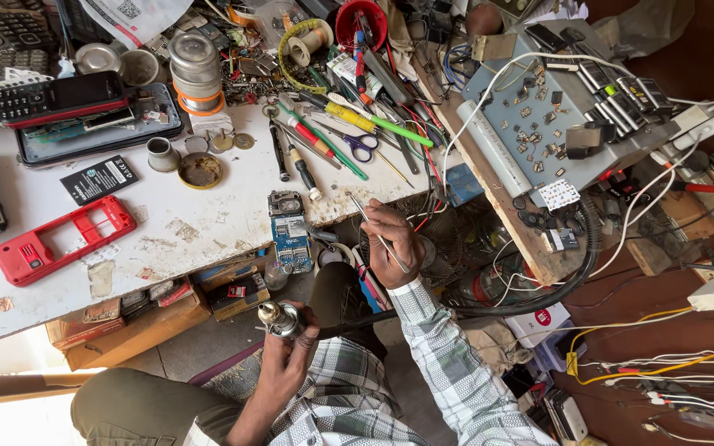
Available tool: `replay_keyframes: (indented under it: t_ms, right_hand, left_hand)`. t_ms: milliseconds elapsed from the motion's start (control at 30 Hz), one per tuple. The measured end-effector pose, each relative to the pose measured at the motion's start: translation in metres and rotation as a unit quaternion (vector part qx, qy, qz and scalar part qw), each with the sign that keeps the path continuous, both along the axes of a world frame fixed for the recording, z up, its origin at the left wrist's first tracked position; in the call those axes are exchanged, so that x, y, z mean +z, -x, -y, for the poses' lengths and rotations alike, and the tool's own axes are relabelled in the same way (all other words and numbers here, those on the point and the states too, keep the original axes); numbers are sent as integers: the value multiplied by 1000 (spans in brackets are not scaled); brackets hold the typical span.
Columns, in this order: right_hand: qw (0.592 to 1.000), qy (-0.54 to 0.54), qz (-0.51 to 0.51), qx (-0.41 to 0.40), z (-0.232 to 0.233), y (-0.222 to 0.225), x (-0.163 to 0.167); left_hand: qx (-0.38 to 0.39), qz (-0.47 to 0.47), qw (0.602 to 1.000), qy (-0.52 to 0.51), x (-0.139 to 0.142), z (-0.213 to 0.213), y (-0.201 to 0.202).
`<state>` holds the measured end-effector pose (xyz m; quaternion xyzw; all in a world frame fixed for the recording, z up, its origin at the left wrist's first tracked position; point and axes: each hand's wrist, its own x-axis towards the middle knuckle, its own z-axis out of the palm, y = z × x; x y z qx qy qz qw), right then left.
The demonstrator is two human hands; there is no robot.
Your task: The person sits on the floor at a cluttered electronics repair workbench and solders a circuit board. They hold the board with one hand while using a soldering iron on it, handle small components and a small yellow item, set items on the bench, and resume soldering the board with the iron.
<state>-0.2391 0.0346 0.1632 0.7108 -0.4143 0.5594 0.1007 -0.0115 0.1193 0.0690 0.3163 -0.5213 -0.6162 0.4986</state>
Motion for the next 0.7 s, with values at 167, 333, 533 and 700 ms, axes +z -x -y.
replay_keyframes:
  t_ms: [167, 333, 533, 700]
  right_hand:
    - [1000, 8, -13, 0, 1, -1, -1]
    - [1000, 6, -22, -3, 3, 0, -4]
    - [999, 7, -37, -4, 4, 4, -7]
    - [999, 42, -28, -9, 4, -4, 3]
  left_hand:
    - [2, -17, 1000, 1, -3, 0, -1]
    - [-4, -5, 1000, 22, -8, 0, -2]
    - [-16, -20, 999, -33, -10, 1, -2]
    - [3, -6, 1000, 26, -11, 3, -1]
